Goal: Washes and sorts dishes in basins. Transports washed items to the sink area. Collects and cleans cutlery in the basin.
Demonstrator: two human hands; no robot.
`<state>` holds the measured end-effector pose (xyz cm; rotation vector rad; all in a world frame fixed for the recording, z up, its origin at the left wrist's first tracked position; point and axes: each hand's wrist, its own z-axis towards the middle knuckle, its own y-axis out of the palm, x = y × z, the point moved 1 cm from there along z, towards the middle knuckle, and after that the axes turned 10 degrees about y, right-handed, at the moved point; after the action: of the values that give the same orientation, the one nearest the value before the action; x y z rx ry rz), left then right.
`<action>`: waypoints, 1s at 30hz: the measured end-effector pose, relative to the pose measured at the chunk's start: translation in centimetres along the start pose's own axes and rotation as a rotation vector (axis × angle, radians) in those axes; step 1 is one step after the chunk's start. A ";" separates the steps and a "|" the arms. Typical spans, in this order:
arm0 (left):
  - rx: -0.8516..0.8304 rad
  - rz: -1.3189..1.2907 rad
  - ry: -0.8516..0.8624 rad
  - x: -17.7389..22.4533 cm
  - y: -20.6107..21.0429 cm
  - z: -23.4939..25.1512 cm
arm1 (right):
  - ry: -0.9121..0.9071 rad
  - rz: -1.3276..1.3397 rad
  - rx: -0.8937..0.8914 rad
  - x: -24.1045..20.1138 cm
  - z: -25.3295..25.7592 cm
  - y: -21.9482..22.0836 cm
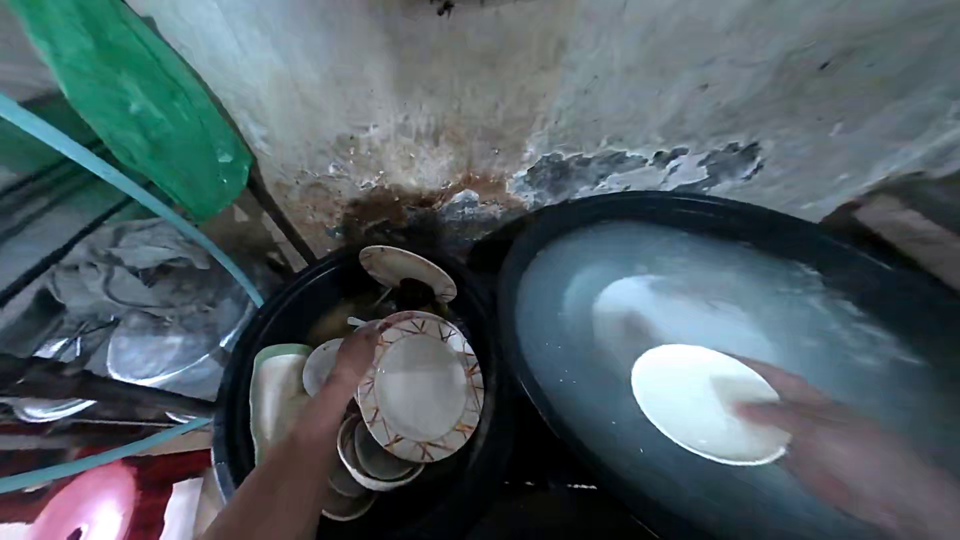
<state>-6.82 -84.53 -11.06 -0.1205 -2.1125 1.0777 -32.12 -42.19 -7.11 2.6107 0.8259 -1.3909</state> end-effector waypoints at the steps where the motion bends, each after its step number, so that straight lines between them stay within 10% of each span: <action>1: 0.010 -0.119 -0.020 -0.2 -0.2 -0.5 | -0.006 0.020 -0.006 -1.2 -0.3 1.3; 17: -0.101 -0.381 0.160 4.5 -1.7 -3.7 | -0.358 -0.252 -0.379 -11.9 -2.6 27.3; 23: 0.058 -0.397 0.122 1.3 -6.4 -4.5 | -0.059 0.032 -0.325 -12.5 -1.6 26.6; 30: 0.427 -0.472 0.190 -0.5 -13.1 -6.4 | -0.223 -0.130 -0.165 -12.2 -0.7 24.7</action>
<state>0.90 -88.91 0.56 0.4421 -1.5887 1.1416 -25.01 -68.27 -1.62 2.2668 1.0431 -1.5384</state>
